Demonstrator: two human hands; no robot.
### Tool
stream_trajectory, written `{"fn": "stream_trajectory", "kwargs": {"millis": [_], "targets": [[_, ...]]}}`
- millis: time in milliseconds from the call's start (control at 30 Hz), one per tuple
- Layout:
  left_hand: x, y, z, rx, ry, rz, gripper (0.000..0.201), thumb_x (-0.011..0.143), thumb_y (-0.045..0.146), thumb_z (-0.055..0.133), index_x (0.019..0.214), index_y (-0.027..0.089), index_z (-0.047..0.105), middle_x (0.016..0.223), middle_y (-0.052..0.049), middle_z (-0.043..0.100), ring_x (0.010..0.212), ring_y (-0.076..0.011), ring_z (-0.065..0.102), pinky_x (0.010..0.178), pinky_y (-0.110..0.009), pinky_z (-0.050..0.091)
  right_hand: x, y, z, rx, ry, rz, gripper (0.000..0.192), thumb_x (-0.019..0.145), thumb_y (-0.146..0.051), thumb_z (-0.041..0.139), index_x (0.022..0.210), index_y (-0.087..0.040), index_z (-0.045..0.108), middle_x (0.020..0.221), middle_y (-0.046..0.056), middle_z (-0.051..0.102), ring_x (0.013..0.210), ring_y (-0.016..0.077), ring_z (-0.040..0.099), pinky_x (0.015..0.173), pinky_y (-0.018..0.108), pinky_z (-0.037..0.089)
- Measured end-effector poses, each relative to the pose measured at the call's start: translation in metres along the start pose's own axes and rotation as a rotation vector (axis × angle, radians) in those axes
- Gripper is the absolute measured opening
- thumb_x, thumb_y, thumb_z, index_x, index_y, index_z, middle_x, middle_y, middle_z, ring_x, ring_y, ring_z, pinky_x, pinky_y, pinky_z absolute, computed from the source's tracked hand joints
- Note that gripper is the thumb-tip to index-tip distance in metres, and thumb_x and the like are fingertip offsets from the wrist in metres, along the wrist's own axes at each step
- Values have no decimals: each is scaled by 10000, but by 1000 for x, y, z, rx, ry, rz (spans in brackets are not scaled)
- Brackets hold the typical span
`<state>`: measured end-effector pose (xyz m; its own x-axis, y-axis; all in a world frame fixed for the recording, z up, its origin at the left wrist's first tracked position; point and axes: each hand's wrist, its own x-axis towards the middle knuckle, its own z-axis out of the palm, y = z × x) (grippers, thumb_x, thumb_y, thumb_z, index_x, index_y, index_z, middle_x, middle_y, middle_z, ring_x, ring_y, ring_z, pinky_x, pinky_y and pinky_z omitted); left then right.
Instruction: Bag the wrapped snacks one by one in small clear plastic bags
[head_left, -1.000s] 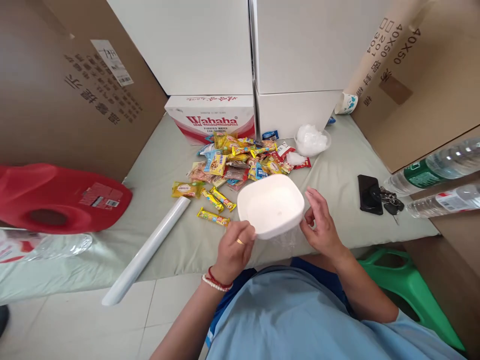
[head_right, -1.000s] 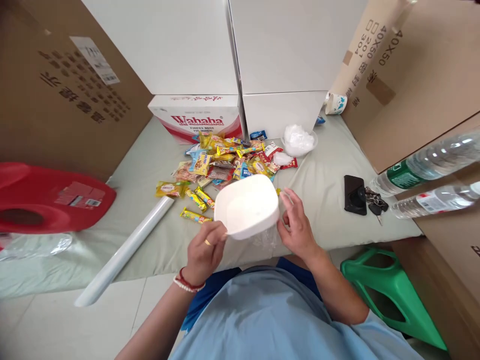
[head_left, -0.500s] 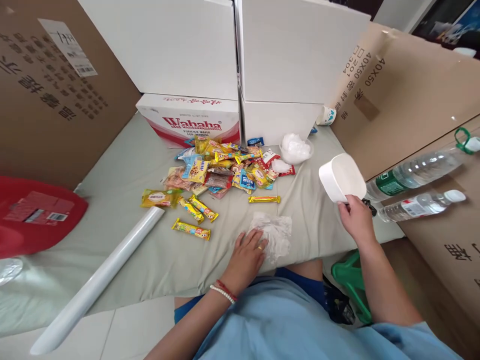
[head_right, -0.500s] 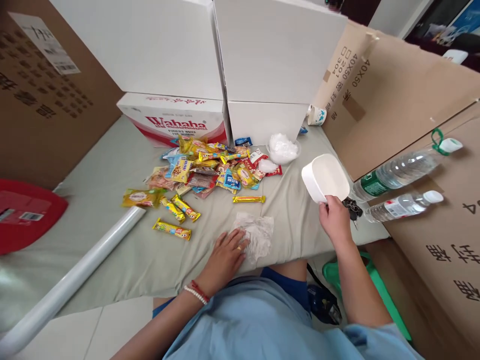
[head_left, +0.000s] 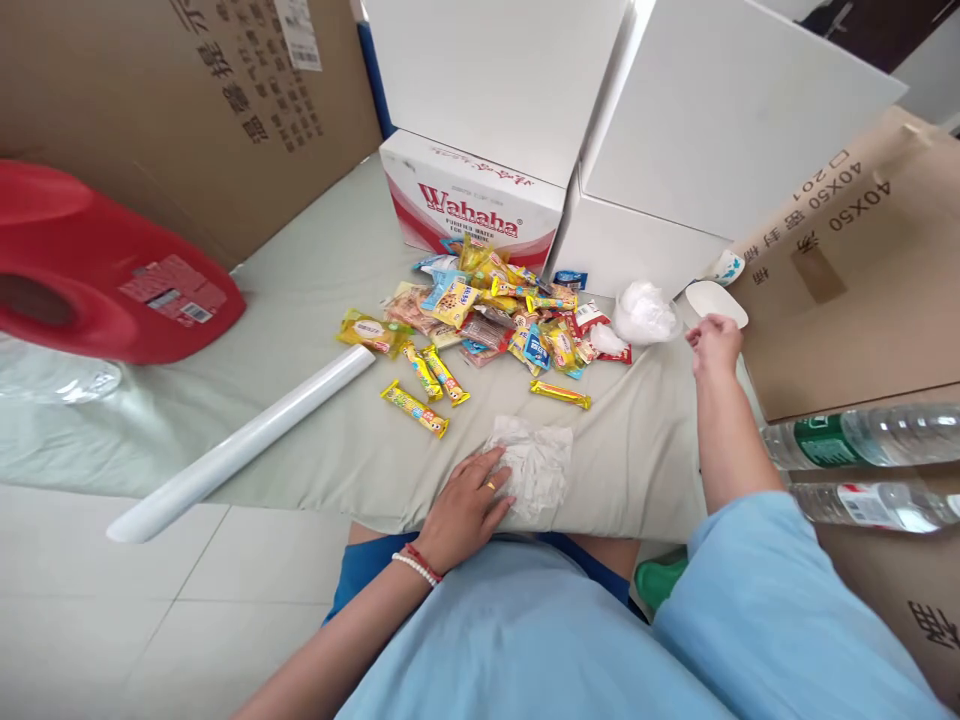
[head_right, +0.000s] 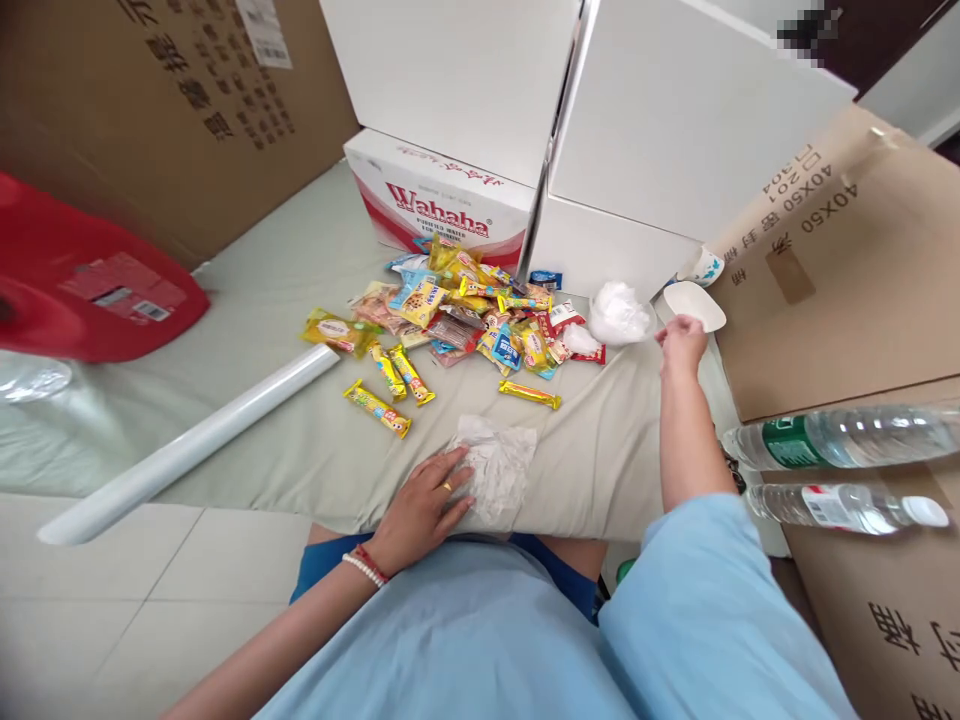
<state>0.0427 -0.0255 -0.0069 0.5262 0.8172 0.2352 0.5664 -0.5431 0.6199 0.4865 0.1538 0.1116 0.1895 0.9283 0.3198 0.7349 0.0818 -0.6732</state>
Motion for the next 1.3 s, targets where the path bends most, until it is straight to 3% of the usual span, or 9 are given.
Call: {"fn": "stream_trajectory", "kwargs": {"millis": [100,167,267,367,500,667,1067,1233,1300], "targets": [[2,0,2,-42,50,-47,242,998,293,524,1143,214,700,1435,-144,622,1313,-290,597,1138,-522,472,-54,-26,33,110,-47,129,515,975,-617,467,1041,-140,650,839,93,696,563,104,542,523,265,455],[2,0,3,-78,75,-67,237,1009,257,486,1078,211,708,1392,-136,653,1288,-275,613,1120,-506,490,-107,-45,53,226,-257,284,476,872,-625,623,924,-155,678,803,74,706,575,124,574,503,260,470],[3,1,1,-168,119,-124,220,1001,260,501,1041,226,715,1358,-121,676,1257,-270,630,1092,-495,507,-184,-77,78,398,-601,528,511,754,-576,770,1070,-182,692,823,36,704,621,150,615,497,251,470],[7,6,-3,-314,151,-201,176,971,298,566,981,238,731,1326,-116,686,1215,-275,644,1067,-494,503,-228,-102,100,537,-730,564,513,706,-495,828,1098,-199,683,762,-17,660,599,128,565,514,234,440],[16,13,-13,-677,316,-390,153,910,360,670,875,228,740,1233,-95,685,1151,-242,642,1020,-422,497,-231,-107,108,601,-508,601,364,717,-505,792,826,-186,655,638,-45,548,552,99,448,513,226,366],[16,4,-37,-1305,588,-691,271,748,409,847,821,211,677,902,-11,678,832,-144,622,760,-275,513,-215,-88,76,682,-421,674,442,668,-528,846,883,-184,669,679,-30,554,548,93,412,495,224,318],[8,13,-50,-1470,396,-946,518,738,589,833,1029,219,616,1114,-37,669,851,-140,678,652,-244,533,-228,-72,60,514,-480,647,519,778,-665,727,943,-178,661,677,-22,532,535,103,398,490,238,324],[14,20,-43,-1433,405,-879,481,660,351,928,985,213,601,955,26,610,707,-73,579,624,-210,471,-230,-89,51,41,-164,253,546,878,-607,662,1252,-211,638,1130,126,634,751,201,578,697,385,534],[17,25,-38,-1406,467,-853,460,644,314,932,950,210,605,930,38,584,716,-69,552,626,-199,449,-236,-110,58,-24,-197,-3,518,895,-557,690,1307,-251,619,1255,145,608,961,265,614,855,445,546]]}}
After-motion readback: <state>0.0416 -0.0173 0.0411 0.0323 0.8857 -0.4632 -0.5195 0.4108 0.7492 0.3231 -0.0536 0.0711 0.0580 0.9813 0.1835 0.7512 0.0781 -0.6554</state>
